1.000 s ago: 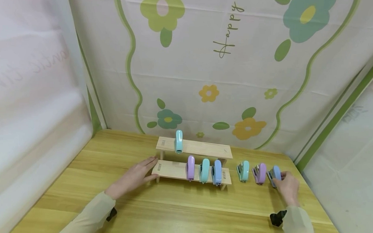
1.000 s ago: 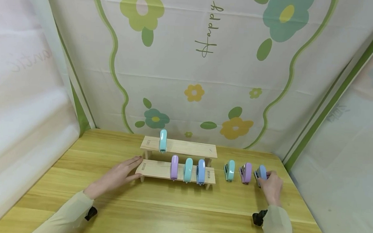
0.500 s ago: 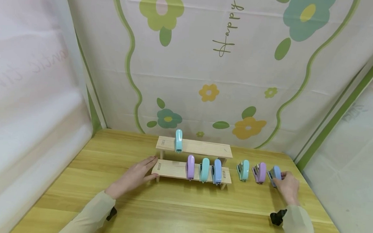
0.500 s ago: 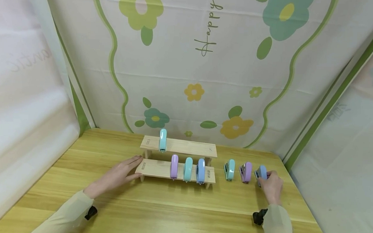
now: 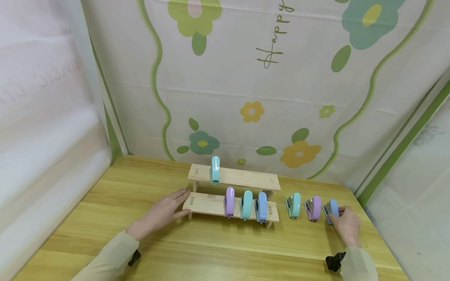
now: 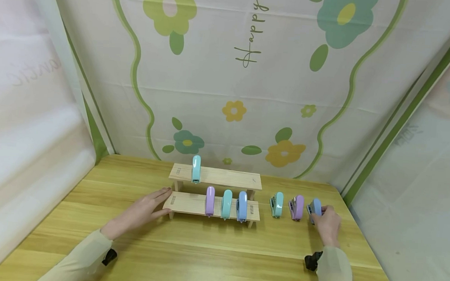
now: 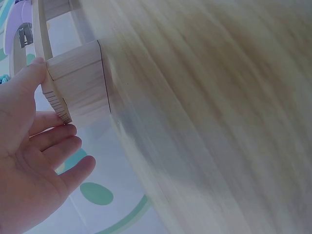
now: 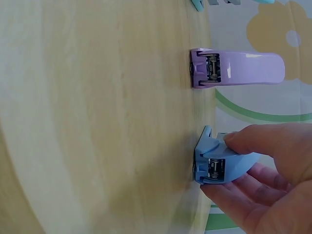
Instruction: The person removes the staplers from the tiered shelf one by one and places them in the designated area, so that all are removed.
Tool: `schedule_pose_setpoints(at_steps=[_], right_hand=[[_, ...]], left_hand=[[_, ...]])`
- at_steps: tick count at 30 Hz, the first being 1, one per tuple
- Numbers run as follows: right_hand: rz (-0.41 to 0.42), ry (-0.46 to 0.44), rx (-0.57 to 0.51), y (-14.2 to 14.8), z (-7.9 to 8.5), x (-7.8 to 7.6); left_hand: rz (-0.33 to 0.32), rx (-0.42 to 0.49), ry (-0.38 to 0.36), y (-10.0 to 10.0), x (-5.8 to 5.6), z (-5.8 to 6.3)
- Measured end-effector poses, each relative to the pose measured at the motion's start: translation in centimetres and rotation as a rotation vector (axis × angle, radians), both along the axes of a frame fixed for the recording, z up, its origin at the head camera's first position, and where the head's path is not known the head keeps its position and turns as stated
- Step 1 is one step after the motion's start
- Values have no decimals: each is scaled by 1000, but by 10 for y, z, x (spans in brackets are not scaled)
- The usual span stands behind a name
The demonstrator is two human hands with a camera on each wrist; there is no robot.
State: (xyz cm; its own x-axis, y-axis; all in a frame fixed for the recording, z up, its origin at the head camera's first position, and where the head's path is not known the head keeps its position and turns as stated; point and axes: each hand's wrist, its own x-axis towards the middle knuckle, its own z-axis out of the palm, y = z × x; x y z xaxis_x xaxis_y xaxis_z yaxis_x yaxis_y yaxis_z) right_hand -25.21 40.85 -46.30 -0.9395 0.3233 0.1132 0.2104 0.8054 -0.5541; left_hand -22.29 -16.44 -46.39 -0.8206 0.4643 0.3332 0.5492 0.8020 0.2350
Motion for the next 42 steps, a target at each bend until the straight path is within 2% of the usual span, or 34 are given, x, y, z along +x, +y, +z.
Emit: schedule_pose_setpoints(at_steps=[11, 28, 37, 42], right_hand=[[6, -31, -11, 2, 0, -1], [26, -12, 15, 2, 3, 3], [30, 25, 36, 5, 20, 12], [58, 54, 60, -4, 37, 18]], left_hand=[[-1, 2, -1, 0, 0, 0], [2, 7, 10, 0, 1, 0], [1, 13, 22, 0, 1, 1], [4, 11, 20, 0, 1, 1]])
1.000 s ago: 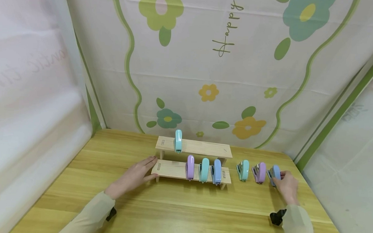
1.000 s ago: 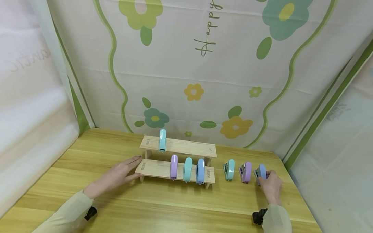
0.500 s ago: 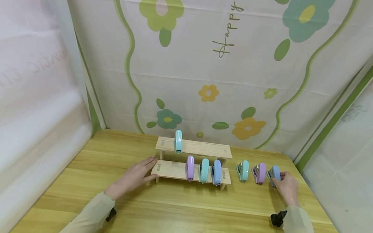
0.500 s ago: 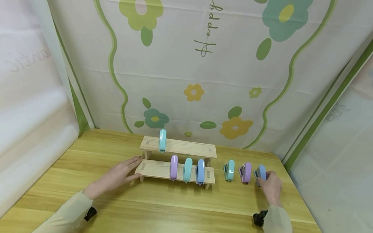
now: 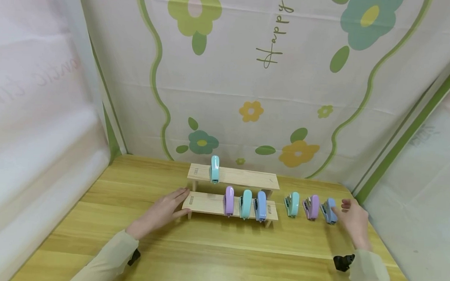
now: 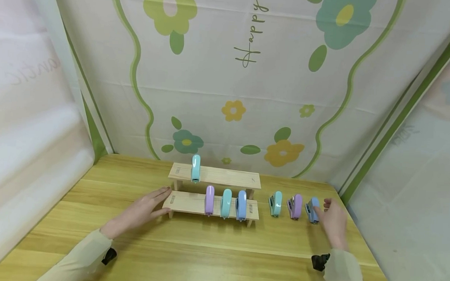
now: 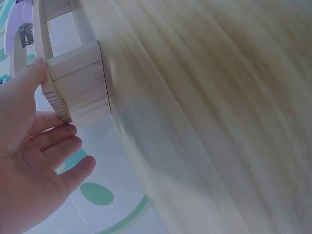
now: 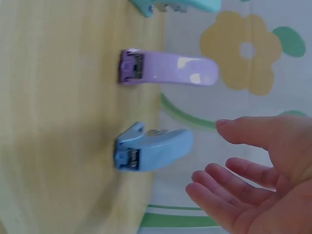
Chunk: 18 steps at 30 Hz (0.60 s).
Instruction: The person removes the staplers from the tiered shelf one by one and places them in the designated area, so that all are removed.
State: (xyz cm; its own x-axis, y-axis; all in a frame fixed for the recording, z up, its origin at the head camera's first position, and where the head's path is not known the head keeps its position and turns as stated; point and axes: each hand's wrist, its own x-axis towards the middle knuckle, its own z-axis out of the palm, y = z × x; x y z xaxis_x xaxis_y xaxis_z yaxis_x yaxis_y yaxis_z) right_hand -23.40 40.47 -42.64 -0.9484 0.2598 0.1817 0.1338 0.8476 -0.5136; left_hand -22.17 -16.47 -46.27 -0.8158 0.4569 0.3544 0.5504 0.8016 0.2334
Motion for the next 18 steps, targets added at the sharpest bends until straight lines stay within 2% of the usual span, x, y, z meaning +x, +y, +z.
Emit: schedule_pose_setpoints(at_steps=[7, 13, 18], right_hand=[[79, 42, 18, -30, 25, 8], [152, 140, 71, -56, 35, 10], [199, 165, 68, -76, 42, 10]], left_hand=[[-7, 0, 3, 0, 0, -1], [-14, 1, -7, 0, 0, 0], [-9, 4, -3, -1, 0, -1]])
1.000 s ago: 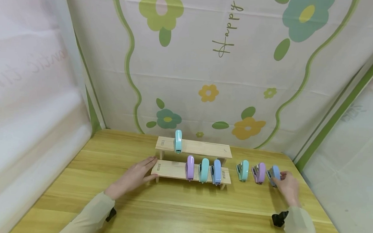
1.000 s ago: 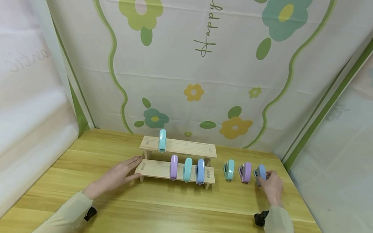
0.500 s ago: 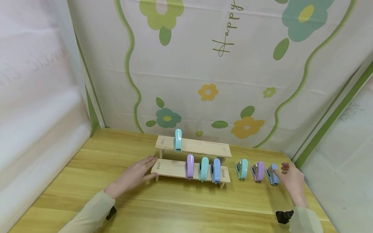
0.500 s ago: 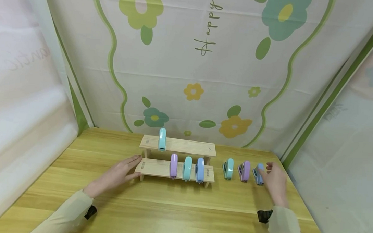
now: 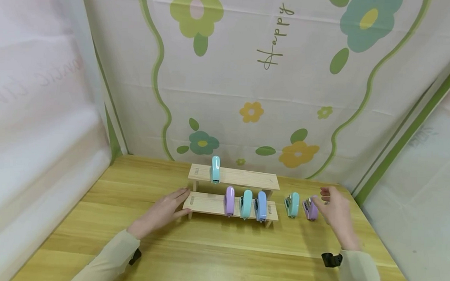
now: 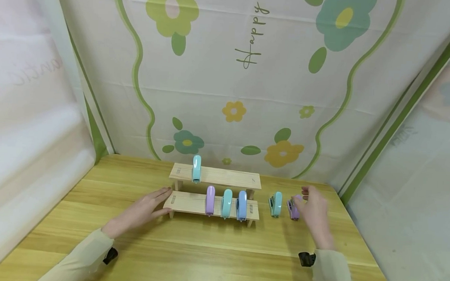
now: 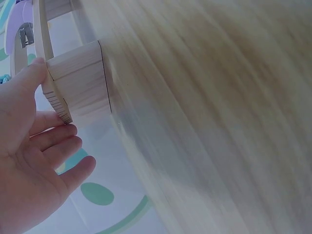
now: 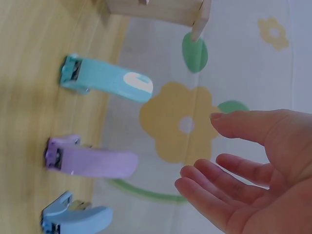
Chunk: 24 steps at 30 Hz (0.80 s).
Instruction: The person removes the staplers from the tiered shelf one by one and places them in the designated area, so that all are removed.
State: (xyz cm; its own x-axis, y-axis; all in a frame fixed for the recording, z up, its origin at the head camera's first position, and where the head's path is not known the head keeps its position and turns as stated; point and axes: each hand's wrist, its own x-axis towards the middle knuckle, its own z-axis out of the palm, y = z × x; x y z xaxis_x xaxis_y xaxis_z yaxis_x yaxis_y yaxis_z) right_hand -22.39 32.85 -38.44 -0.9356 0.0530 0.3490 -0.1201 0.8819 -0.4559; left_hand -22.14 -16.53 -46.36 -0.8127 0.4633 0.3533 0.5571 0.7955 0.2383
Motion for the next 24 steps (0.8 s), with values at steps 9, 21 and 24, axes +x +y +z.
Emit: schedule_pose_setpoints(at_steps=[9, 21, 24], right_hand=[[90, 61, 36, -37, 15, -4], [176, 65, -57, -88, 25, -15], [196, 54, -82, -101, 28, -16]], left_hand=[[-2, -6, -8, 0, -1, -1], [2, -1, -2, 0, -2, -2], [0, -9, 2, 0, -2, -3]])
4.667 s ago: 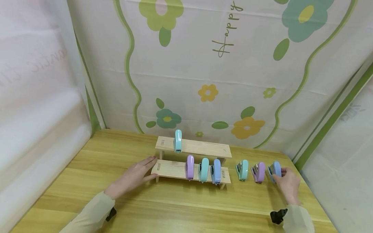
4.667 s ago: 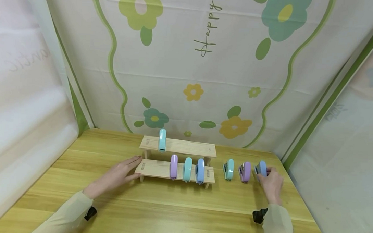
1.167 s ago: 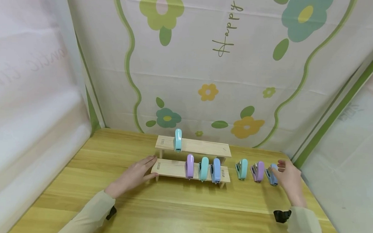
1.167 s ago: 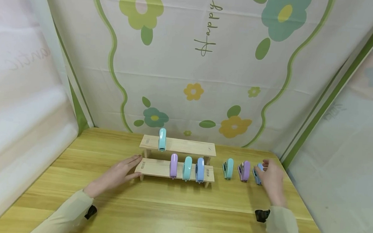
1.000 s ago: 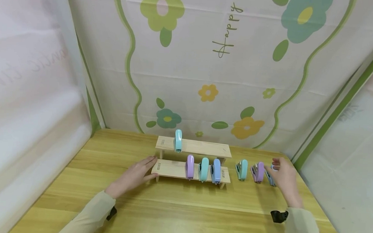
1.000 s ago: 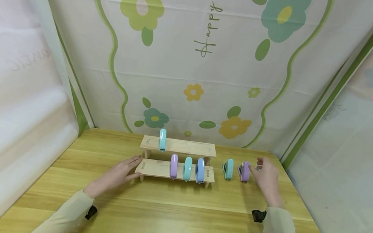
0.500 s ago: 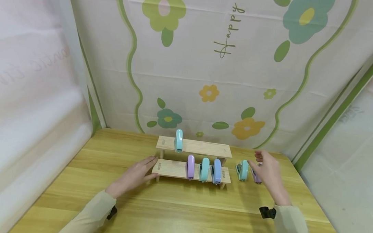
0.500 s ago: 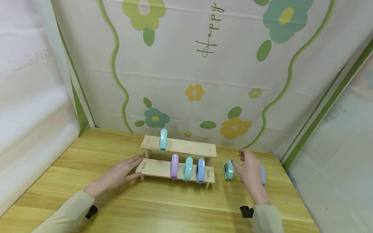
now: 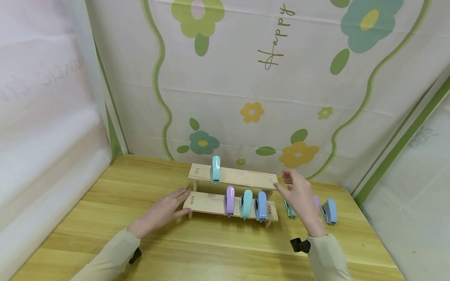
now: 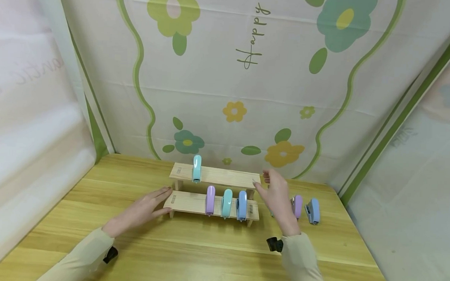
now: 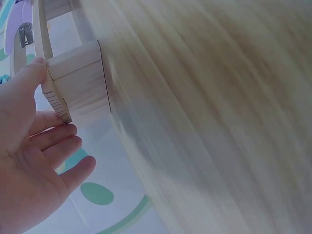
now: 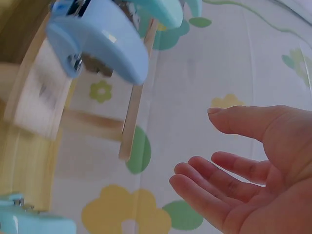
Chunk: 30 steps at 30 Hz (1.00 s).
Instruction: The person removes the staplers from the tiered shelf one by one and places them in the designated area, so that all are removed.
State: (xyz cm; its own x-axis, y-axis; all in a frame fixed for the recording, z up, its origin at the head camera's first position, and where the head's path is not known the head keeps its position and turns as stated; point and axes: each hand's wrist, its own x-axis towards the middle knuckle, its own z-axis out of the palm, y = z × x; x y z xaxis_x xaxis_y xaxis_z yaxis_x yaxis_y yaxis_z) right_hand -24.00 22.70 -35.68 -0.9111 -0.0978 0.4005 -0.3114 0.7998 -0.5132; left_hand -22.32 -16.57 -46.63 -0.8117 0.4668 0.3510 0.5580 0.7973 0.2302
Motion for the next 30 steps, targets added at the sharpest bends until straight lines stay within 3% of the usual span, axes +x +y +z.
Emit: schedule_pose_setpoints(at_steps=[17, 30], right_hand=[[142, -30, -76, -67, 2, -8], [197, -74, -95, -107, 4, -13]], left_hand=[[-7, 11, 22, 0, 1, 2], [-10, 5, -7, -1, 2, 4]])
